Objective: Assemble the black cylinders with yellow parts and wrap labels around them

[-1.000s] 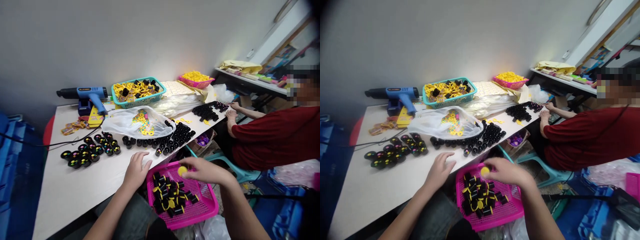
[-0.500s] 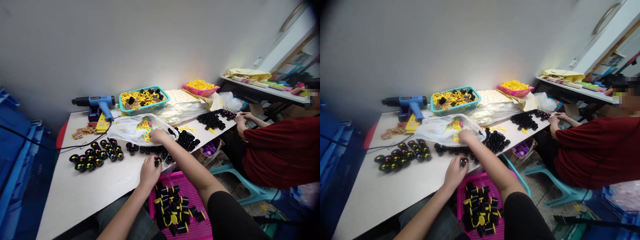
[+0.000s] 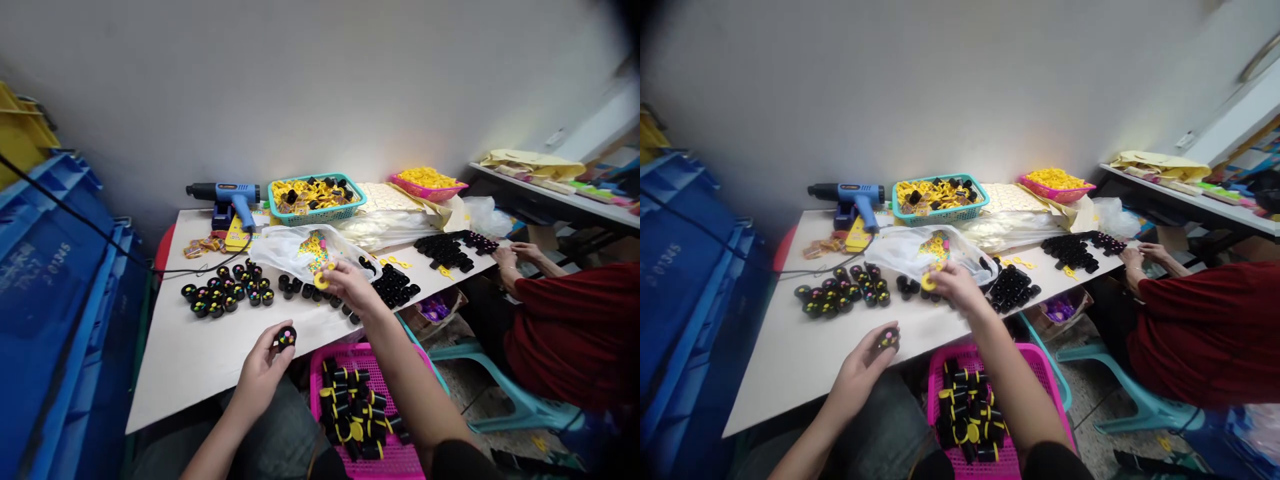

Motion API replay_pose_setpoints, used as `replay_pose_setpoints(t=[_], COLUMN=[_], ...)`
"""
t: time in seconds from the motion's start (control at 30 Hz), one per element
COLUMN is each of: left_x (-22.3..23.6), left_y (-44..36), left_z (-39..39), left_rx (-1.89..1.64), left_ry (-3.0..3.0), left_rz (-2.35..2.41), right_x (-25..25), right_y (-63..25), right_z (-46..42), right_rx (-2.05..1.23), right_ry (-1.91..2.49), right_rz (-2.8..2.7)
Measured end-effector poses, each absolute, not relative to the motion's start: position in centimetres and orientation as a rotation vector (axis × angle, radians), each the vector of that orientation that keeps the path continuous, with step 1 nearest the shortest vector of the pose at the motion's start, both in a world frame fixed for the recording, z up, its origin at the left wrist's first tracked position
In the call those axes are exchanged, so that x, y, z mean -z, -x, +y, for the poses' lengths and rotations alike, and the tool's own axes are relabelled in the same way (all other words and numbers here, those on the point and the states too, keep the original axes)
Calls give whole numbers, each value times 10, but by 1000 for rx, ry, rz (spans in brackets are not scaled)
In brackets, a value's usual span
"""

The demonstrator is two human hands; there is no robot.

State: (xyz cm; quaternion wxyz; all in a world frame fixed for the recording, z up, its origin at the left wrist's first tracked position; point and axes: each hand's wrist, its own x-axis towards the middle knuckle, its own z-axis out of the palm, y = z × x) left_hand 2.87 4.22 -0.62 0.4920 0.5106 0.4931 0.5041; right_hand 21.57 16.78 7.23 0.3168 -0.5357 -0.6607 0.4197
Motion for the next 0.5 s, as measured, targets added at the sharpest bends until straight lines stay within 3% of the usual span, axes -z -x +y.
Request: replay_pose_setpoints(t=[0.1,0.17,0.5], left_x=[-1,-2,-4], left_y=[-18,-14,-5], left_z=[31,24,11], left_rx=[-1228,-1251,-1330], left_ry=[-1286,-1350,-1689], left_rz=[1148,1138,1186], right_x=[-60,-51,-31], right_y=[-190,-174,-141], right_z=[115,90,59], right_rx=[-1754,-1926,-1893], right_ry=[1002,913,989], right_rz=[-1098,-863,-851])
